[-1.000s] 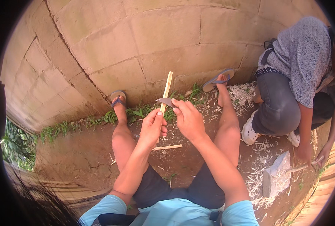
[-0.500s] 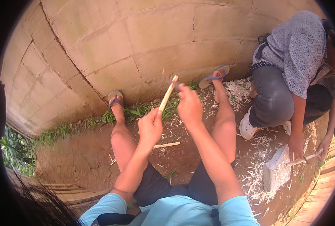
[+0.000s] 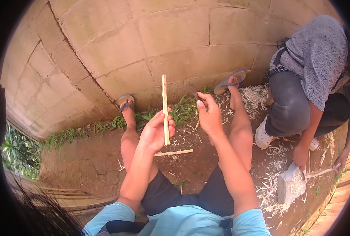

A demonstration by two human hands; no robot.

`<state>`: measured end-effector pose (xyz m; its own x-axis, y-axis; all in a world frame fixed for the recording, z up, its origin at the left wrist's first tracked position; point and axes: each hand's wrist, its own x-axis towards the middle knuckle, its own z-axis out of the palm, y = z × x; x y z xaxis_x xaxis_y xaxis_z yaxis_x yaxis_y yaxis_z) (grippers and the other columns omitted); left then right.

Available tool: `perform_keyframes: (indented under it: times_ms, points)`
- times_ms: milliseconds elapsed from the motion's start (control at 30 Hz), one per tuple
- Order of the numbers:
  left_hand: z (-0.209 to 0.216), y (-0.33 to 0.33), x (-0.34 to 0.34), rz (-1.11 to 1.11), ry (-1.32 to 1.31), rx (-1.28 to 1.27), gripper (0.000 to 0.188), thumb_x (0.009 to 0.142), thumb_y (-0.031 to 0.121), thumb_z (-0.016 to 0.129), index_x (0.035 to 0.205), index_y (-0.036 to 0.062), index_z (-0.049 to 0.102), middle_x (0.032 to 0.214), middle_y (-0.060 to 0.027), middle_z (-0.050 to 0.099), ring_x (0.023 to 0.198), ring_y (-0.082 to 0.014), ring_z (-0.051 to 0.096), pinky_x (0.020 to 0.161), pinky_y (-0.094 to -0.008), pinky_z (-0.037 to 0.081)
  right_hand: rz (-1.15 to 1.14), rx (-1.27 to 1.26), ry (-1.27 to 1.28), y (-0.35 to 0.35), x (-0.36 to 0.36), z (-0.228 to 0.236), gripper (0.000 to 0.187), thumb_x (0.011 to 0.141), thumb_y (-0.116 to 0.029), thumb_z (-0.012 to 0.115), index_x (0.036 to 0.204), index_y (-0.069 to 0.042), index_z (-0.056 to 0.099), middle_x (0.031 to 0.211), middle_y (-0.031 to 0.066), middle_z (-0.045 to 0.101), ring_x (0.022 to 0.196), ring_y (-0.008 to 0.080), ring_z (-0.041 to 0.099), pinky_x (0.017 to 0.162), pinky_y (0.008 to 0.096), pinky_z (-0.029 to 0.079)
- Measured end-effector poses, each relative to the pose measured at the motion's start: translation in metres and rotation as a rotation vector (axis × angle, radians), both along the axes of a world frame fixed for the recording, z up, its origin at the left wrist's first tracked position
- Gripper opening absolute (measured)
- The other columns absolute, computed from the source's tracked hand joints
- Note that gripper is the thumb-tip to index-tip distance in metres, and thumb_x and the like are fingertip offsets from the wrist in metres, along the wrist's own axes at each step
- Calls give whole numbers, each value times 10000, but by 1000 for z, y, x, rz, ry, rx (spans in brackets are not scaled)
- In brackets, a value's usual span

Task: The person sits on the ground and uses a curved knife to shave thin strips from a piece of bamboo held between their legs. Another person is visible in the background also working with bamboo.

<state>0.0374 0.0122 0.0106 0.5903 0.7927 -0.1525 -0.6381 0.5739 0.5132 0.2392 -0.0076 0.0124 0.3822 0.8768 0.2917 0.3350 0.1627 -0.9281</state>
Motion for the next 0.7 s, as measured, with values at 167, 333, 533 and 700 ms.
perform_keyframes:
  times_ms: [167, 333, 533, 700]
  points:
    - [-5, -3, 3, 147, -7, 104, 245, 878, -6, 609, 1070, 47, 467, 958, -86, 582, 926, -233, 628, 785, -372, 569, 101, -182, 292, -8, 8, 8, 307, 990, -204, 504, 1287, -129, 492, 839, 15, 531, 559, 52, 455, 431, 215, 372]
    - [1, -1, -1, 325, 16, 216, 270, 870, -27, 631, 1053, 51, 449, 997, -87, 615, 1048, -262, 626, 875, -352, 541, 304, -495, 644, -19, -11, 28, 376, 1002, -274, 489, 1359, -202, 395, 919, 27, 515, 511, 45, 423, 372, 178, 360]
    - [-5, 0, 1, 468, 122, 412, 271, 843, -55, 660, 988, 90, 482, 1006, -100, 646, 1068, -236, 603, 877, -324, 485, 422, -537, 784, -15, -17, 17, 407, 945, -260, 608, 1279, -105, 435, 958, 60, 576, 536, 18, 432, 384, 149, 362]
    - [-12, -3, 7, 496, 321, 672, 252, 812, -97, 671, 898, 73, 506, 1009, -83, 649, 1076, -205, 585, 947, -335, 465, 425, -515, 877, -15, -8, 23, 339, 938, -254, 619, 1180, -70, 468, 924, 59, 600, 552, 16, 432, 396, 138, 365]
